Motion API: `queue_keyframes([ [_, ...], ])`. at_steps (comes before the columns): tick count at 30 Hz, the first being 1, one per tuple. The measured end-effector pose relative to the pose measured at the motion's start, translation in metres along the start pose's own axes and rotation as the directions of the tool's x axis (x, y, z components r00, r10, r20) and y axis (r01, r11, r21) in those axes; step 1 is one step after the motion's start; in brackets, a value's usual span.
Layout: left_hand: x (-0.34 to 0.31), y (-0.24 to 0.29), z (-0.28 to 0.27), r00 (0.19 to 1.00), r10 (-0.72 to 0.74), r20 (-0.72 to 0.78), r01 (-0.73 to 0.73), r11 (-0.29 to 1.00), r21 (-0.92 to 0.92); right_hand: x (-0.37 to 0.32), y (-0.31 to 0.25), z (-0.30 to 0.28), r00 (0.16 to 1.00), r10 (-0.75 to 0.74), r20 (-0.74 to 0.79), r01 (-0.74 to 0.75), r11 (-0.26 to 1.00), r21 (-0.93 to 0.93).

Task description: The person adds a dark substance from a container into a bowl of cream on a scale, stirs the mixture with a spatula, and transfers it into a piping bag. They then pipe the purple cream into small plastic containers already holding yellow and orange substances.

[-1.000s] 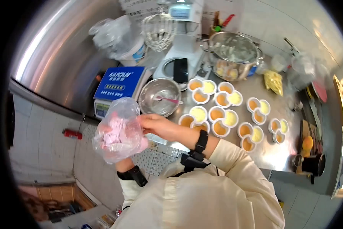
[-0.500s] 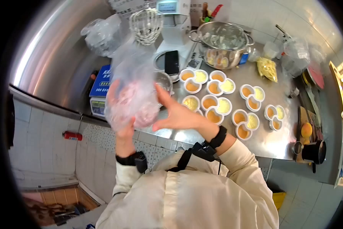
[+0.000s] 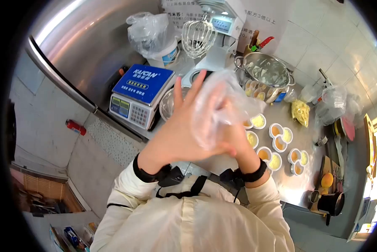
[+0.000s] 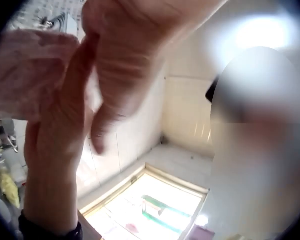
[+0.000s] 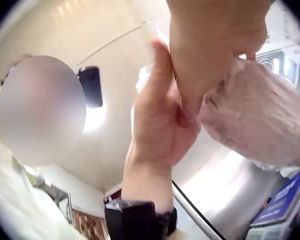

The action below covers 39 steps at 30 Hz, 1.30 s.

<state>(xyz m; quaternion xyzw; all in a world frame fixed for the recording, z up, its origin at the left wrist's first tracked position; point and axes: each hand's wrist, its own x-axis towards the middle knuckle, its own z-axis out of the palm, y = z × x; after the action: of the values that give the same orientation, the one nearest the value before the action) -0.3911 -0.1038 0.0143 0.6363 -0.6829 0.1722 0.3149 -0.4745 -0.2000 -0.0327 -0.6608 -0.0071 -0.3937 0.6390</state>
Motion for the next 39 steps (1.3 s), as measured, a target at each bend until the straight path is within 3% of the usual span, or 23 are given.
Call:
queue_keyframes([
  [3,0.012,0.012,0.017,0.989,0.103,-0.104,-0.120,0.978,-0.171,0.000,0.003,-0.008,0.993,-0.121,0.013,0.121,0.980,-0.160],
  [4,0.014,0.018,0.030,0.993,0.074,-0.097,-0.091,0.978,-0.189,-0.004,0.006,-0.012,0.989,-0.146,0.027,0.148,0.964,-0.219],
  [6,0.016,0.026,0.062,0.943,0.193,-0.272,-0.258,0.939,-0.229,-0.011,0.013,-0.021,0.976,-0.210,0.050,0.214,0.914,-0.345],
  [7,0.013,0.032,0.071,0.945,0.182,-0.272,-0.249,0.939,-0.238,-0.015,0.022,-0.024,0.965,-0.255,0.054,0.254,0.870,-0.423],
  [9,0.002,0.046,0.082,0.995,0.064,-0.073,-0.079,0.970,-0.230,-0.024,0.043,-0.028,0.918,-0.398,0.007,0.323,0.734,-0.597],
  [10,-0.003,0.046,0.086,0.996,0.055,-0.074,-0.071,0.970,-0.234,-0.030,0.048,-0.031,0.921,-0.389,0.011,0.318,0.736,-0.597],
  [12,-0.016,0.045,0.091,0.993,-0.007,-0.114,-0.072,0.737,-0.672,-0.045,0.054,-0.038,0.946,-0.324,0.023,0.272,0.751,-0.601],
  [15,-0.028,0.052,0.101,0.997,0.038,0.072,0.030,0.649,-0.760,-0.059,0.079,-0.044,0.924,-0.379,-0.046,0.294,0.782,-0.550],
  [16,-0.030,0.053,0.103,0.985,0.089,0.151,0.063,0.624,-0.779,-0.062,0.081,-0.043,0.929,-0.367,-0.045,0.282,0.784,-0.553],
  [17,-0.032,0.054,0.108,0.985,0.079,0.153,0.072,0.614,-0.786,-0.066,0.081,-0.043,0.951,-0.306,-0.051,0.218,0.774,-0.594],
  [19,-0.036,0.054,0.118,0.992,-0.028,0.122,0.122,0.430,-0.895,-0.068,0.084,-0.043,0.970,-0.237,-0.054,0.150,0.758,-0.634],
  [22,-0.040,0.046,0.123,0.993,-0.035,0.117,0.122,0.372,-0.920,-0.064,0.089,-0.041,0.991,-0.128,-0.033,0.076,0.759,-0.647],
  [23,-0.041,0.044,0.124,0.991,-0.048,0.121,0.130,0.369,-0.920,-0.063,0.092,-0.039,0.995,-0.082,-0.061,0.027,0.791,-0.611],
  [25,-0.040,0.037,0.122,0.976,-0.176,-0.127,-0.032,0.462,-0.886,-0.059,0.099,-0.035,0.996,-0.024,-0.087,-0.030,0.822,-0.569],
  [27,-0.038,0.022,0.113,0.987,-0.155,-0.052,0.038,0.524,-0.851,-0.051,0.106,-0.030,0.989,-0.003,-0.146,-0.052,0.928,-0.368],
  [28,-0.040,0.013,0.108,0.992,-0.126,0.029,0.098,0.581,-0.808,-0.050,0.106,-0.028,0.990,0.017,-0.142,-0.069,0.927,-0.370],
  [30,-0.059,-0.005,0.115,0.973,-0.225,-0.041,0.083,0.515,-0.853,-0.047,0.107,-0.025,0.974,0.153,-0.169,-0.206,0.906,-0.371],
  [31,-0.071,-0.016,0.119,0.944,-0.309,-0.111,0.048,0.462,-0.886,-0.047,0.112,-0.031,0.969,0.240,-0.055,-0.244,0.903,-0.353],
  [33,-0.113,-0.052,0.109,0.919,-0.344,0.193,0.318,0.355,-0.879,-0.038,0.103,-0.025,0.929,0.346,-0.128,-0.361,0.780,-0.511],
  [34,-0.143,-0.068,0.108,0.857,-0.328,0.398,0.515,0.537,-0.667,-0.034,0.099,-0.019,0.903,0.387,-0.186,-0.418,0.694,-0.586],
  [35,-0.167,-0.080,0.108,0.783,-0.427,0.453,0.616,0.431,-0.659,-0.035,0.104,-0.021,0.899,0.396,-0.187,-0.425,0.687,-0.590],
  [36,-0.199,-0.092,0.110,0.695,-0.489,0.526,0.717,0.425,-0.552,-0.036,0.112,-0.024,0.924,0.334,-0.187,-0.378,0.710,-0.594],
  [39,-0.270,-0.107,0.102,0.611,-0.569,0.550,0.785,0.350,-0.511,-0.039,0.123,-0.028,0.937,0.288,-0.195,-0.347,0.722,-0.599],
])
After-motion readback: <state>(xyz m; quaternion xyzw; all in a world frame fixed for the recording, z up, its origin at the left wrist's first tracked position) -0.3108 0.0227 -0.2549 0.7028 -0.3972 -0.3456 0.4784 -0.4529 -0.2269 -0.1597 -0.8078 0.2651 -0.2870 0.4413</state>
